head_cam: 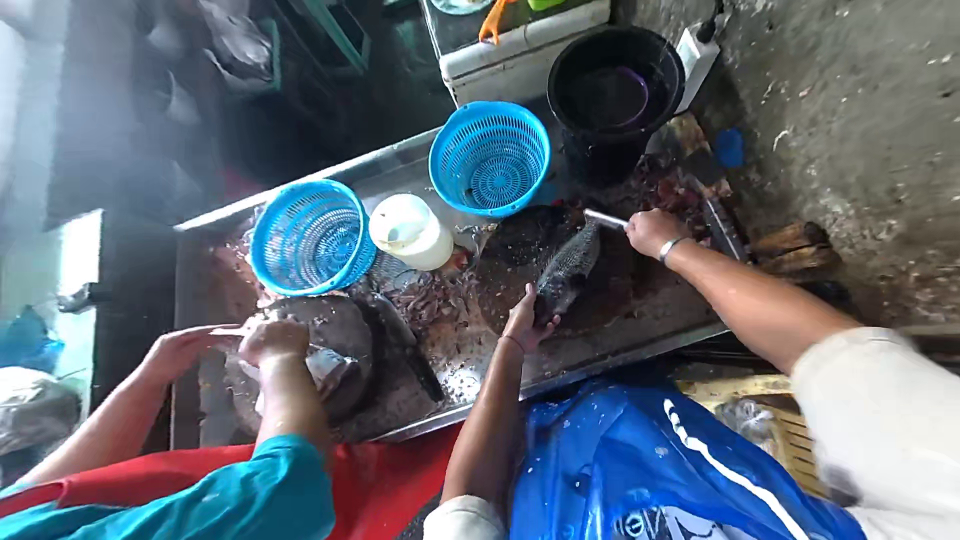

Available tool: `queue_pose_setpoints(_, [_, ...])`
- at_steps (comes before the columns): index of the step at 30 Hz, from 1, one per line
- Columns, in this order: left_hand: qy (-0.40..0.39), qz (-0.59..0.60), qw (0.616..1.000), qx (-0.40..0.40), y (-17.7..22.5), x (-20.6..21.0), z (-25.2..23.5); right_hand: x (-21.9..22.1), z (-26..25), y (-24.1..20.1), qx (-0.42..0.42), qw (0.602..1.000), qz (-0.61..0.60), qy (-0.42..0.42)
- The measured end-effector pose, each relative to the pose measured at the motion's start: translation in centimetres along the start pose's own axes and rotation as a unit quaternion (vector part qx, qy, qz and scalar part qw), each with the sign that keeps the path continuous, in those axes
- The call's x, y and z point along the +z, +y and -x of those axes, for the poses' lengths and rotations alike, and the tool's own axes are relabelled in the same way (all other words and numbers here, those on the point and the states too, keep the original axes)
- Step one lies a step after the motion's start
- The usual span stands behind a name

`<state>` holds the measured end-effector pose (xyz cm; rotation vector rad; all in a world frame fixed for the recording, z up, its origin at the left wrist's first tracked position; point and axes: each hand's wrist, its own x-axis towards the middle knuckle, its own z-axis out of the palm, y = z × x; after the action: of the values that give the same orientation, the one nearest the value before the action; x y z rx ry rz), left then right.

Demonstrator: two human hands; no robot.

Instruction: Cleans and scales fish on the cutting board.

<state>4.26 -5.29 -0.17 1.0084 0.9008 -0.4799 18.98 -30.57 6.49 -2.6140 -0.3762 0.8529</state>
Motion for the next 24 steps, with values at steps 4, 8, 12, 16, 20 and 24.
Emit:
queue_pose_setpoints(4, [-0.040,-0.011,0.999,0.009,0.2,-0.3,-0.9,3.8,3.1,-1.6,-0.080,0.994,-0.046,0.063])
queue_pose_setpoints(8, [-0.096,-0.005,0.995,-0.001,-0.8,-0.5,-1.3,1.3,0.3,0.6,-0.031,0.999,-0.030,0.003])
queue_pose_setpoints(12, [-0.127,0.048,0.991,-0.012,-1.2,-0.7,-1.2,3.0,2.8,-0.8,-0.125,0.986,-0.105,-0.021])
queue_pose_setpoints(16, [-0.152,0.111,0.982,0.017,-1.6,0.8,-0.6,3.1,1.0,1.1,-0.056,0.994,-0.096,0.006])
queue_pose_setpoints(20, [-0.210,0.196,0.958,-0.005,-0.6,0.5,-0.1,3.8,6.7,3.5,-0.105,0.967,-0.219,-0.073])
queue_pose_setpoints(24, [-0.215,0.171,0.961,0.019,-0.4,2.2,0.5,4.1,3.9,0.1,-0.038,0.971,-0.232,0.044])
